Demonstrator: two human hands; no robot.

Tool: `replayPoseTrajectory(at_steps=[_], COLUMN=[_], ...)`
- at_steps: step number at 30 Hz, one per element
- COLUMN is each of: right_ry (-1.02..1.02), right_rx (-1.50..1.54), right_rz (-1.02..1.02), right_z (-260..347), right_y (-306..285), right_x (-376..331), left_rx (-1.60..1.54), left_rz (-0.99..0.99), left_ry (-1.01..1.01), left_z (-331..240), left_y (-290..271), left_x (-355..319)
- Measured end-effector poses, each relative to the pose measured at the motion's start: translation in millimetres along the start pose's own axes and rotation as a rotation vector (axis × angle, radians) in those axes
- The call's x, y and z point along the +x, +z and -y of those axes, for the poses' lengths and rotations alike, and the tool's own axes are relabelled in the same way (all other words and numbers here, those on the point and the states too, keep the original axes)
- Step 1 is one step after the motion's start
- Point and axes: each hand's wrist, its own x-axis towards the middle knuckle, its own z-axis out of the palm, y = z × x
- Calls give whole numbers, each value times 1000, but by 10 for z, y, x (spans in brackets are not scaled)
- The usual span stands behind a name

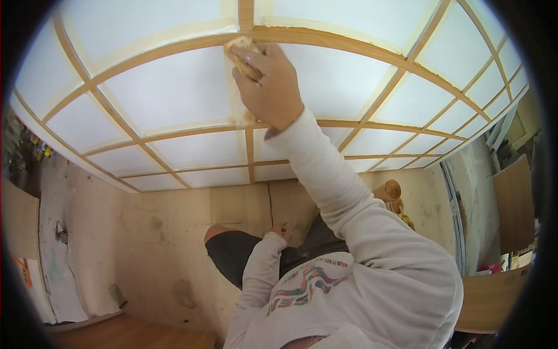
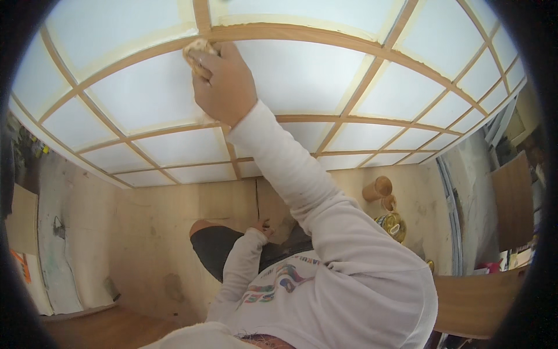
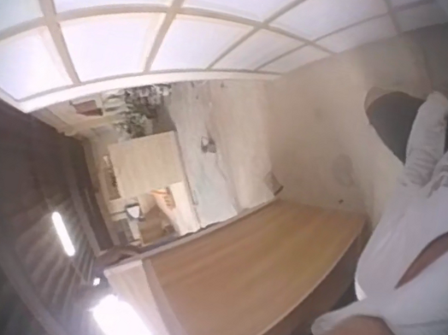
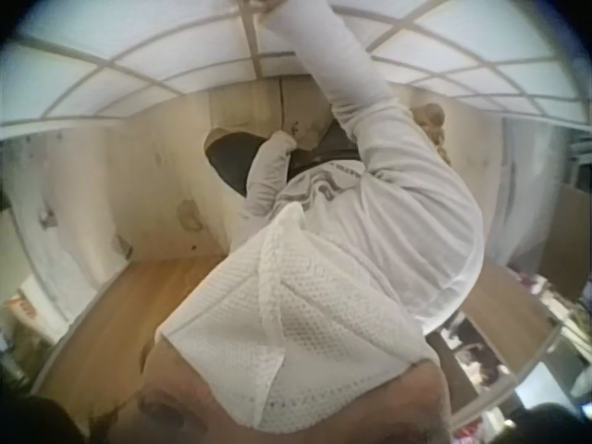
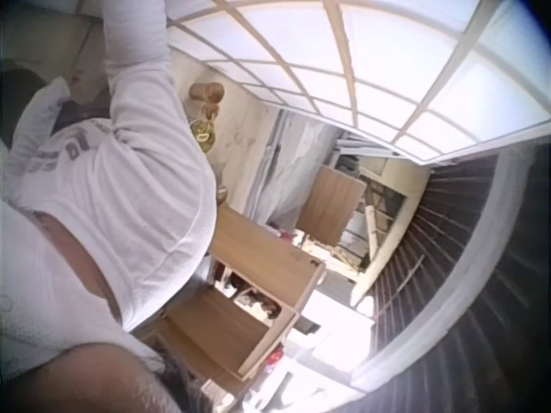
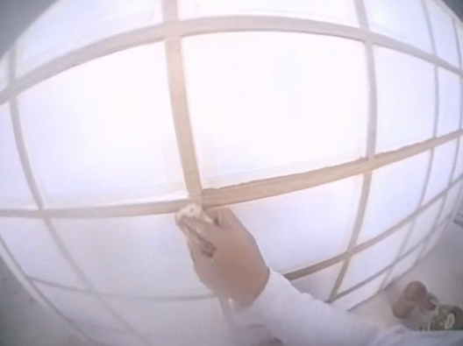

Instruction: The recorder applies stain or paint to the thin wooden slats of a lattice-style furniture component or room divider using a small brush and a cloth.

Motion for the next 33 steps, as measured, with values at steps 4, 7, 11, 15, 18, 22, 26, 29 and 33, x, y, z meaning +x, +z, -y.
replayPoseTrajectory(at_steps=[4, 7, 11, 15, 18, 22, 26, 29, 33], right_ry=[470, 260, 357, 810, 919, 939, 1080, 956, 865], right_rx=[361, 306, 463, 519, 546, 1009, 1347, 1376, 953], right_rz=[447, 515, 737, 568, 578, 22, -263, -174, -299], right_z=[-181, -367, -331, -493, -559, -529, -606, -693, -603], right_y=[-401, -624, -969, -1310, -1618, -1639, -1589, -1538, -1661], right_x=[-423, -937, -1177, -1128, -1145, -1204, -1131, -1078, -743], left_rx=[-203, -546, -361, -376, -644, -852, -903, -667, -535], left_rz=[-624, -1109, -956, -704, -665, -568, -413, -214, -59], left_ry=[337, 798, 991, 745, 828, 959, 961, 811, 693], left_z=[-484, -1262, -1949, -2405, -2642, -2869, -2924, -2892, -2679], left_y=[-601, -1068, -1535, -1566, -1456, -1235, -1054, -1009, -964], left_x=[-391, -870, -1217, -1191, -1062, -945, -861, -880, -827])
